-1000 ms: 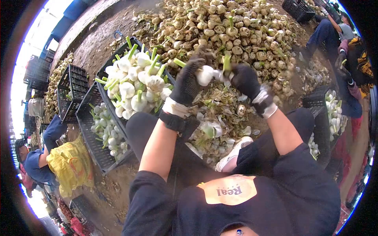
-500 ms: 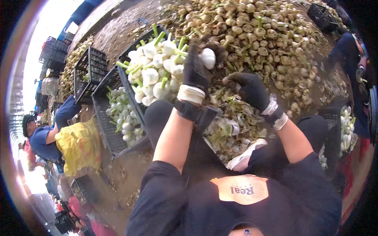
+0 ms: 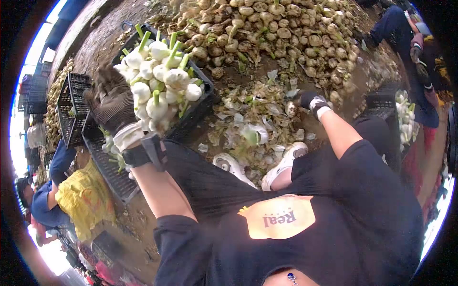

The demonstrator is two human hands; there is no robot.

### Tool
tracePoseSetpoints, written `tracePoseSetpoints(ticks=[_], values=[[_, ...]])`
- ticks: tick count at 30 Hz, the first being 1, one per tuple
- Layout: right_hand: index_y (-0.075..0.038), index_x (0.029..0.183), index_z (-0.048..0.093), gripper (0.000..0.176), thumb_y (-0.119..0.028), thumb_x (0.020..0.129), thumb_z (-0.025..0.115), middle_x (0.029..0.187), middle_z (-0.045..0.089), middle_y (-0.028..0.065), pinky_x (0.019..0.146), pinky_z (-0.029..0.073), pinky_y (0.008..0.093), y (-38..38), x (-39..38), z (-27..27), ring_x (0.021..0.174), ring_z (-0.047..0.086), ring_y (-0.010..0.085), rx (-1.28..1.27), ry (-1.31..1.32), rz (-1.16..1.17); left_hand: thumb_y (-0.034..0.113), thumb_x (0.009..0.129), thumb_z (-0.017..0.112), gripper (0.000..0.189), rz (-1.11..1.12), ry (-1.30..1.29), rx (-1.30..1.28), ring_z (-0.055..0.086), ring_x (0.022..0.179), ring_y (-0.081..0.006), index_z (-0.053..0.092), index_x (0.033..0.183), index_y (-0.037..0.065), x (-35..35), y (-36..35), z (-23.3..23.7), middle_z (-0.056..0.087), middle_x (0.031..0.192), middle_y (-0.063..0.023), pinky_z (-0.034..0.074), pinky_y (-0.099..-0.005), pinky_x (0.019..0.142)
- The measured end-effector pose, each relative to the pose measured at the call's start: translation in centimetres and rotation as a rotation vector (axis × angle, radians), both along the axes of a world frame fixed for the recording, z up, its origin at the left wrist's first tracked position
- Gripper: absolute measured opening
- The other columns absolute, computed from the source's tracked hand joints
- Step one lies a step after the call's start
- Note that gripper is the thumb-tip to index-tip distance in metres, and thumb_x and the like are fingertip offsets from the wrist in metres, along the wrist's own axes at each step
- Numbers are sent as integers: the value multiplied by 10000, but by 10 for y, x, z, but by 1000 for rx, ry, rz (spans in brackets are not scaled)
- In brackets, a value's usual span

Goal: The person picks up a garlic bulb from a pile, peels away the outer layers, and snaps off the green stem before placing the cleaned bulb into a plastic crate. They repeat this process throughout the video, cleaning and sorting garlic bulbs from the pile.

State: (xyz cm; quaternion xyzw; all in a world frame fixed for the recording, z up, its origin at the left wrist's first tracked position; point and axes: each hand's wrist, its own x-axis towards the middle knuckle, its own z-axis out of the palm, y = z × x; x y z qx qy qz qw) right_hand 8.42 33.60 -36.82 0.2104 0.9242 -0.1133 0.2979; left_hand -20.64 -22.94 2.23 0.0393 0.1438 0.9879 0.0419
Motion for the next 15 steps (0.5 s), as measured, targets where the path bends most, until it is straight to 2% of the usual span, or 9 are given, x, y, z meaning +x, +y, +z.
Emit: tracePoseSetpoints(ticks=[1, 5, 6, 7, 10, 11, 12, 13, 15], values=[[-83, 1297, 550, 669, -480, 767, 647, 1305, 551, 209, 987, 444, 424, -16, -5, 10, 1176, 551, 369, -27, -30, -13, 282, 867, 650, 627, 94, -76, -167, 514, 1216, -374, 408, 1333, -61, 10, 26, 14, 541, 1292, -230, 432, -482, 1045], [-44, 1208, 595, 563, -354, 743, 664, 1212, 600, 210, 939, 468, 428, -82, -12, 59, 1098, 593, 366, -24, -46, 88, 204, 960, 521, 377, -227, 73, -53, 556, 1166, -358, 503, 1264, -20, 19, 66, -3, 564, 1256, -197, 463, -472, 1028], [-31, 1151, 630, 502, -310, 736, 665, 1159, 629, 210, 913, 481, 432, -94, -11, 70, 1058, 615, 364, -12, -24, 114, 195, 973, 494, 376, -153, 69, -230, 560, 1158, -356, 488, 1283, -18, 32, 86, 3, 561, 1256, -188, 466, -469, 1028], [-23, 1074, 668, 442, -288, 720, 664, 1081, 662, 210, 869, 500, 435, -116, -23, 130, 1001, 640, 358, -12, -32, 137, 186, 986, 467, 375, -78, 67, -406, 564, 1151, -354, 473, 1302, -16, 42, 105, 10, 558, 1255, -179, 470, -466, 1028], [-111, 900, 722, 315, -281, 637, 687, 899, 693, 176, 695, 506, 404, -98, -40, 153, 817, 654, 339, -274, 43, -69, 152, 968, 507, 332, -281, 294, -802, 621, 1043, -280, 504, 1265, 6, 65, 133, 2, 611, 1106, -161, 518, -371, 937], [-122, 896, 726, 317, -282, 623, 702, 933, 693, 163, 703, 499, 408, -81, -54, 133, 819, 655, 318, -200, 96, -33, 156, 961, 524, 323, -392, 282, -878, 641, 993, -249, 517, 1251, 14, 71, 141, 1, 627, 1063, -146, 532, -343, 893], [-94, 984, 711, 402, -284, 630, 722, 984, 690, 170, 753, 507, 406, -89, -69, 188, 867, 662, 306, -367, 3, -28, 171, 951, 548, 332, -464, 260, -836, 647, 942, -222, 521, 1244, 17, 80, 151, -2, 635, 1028, -121, 537, -326, 841], [-80, 1095, 670, 489, -299, 661, 726, 1018, 684, 168, 803, 511, 400, -95, -78, 202, 910, 663, 309, -113, 242, 35, 185, 940, 571, 343, -535, 237, -793, 653, 891, -195, 525, 1237, 20, 87, 157, -6, 643, 994, -97, 542, -309, 789], [-93, 1226, 596, 594, -345, 707, 737, 1038, 679, 159, 819, 522, 387, -120, -85, 281, 931, 667, 308, -262, 607, 140, 244, 929, 608, 370, -581, 324, -977, 646, 865, -179, 534, 1227, 37, 88, 165, -29, 641, 985, -82, 547, -307, 742]])
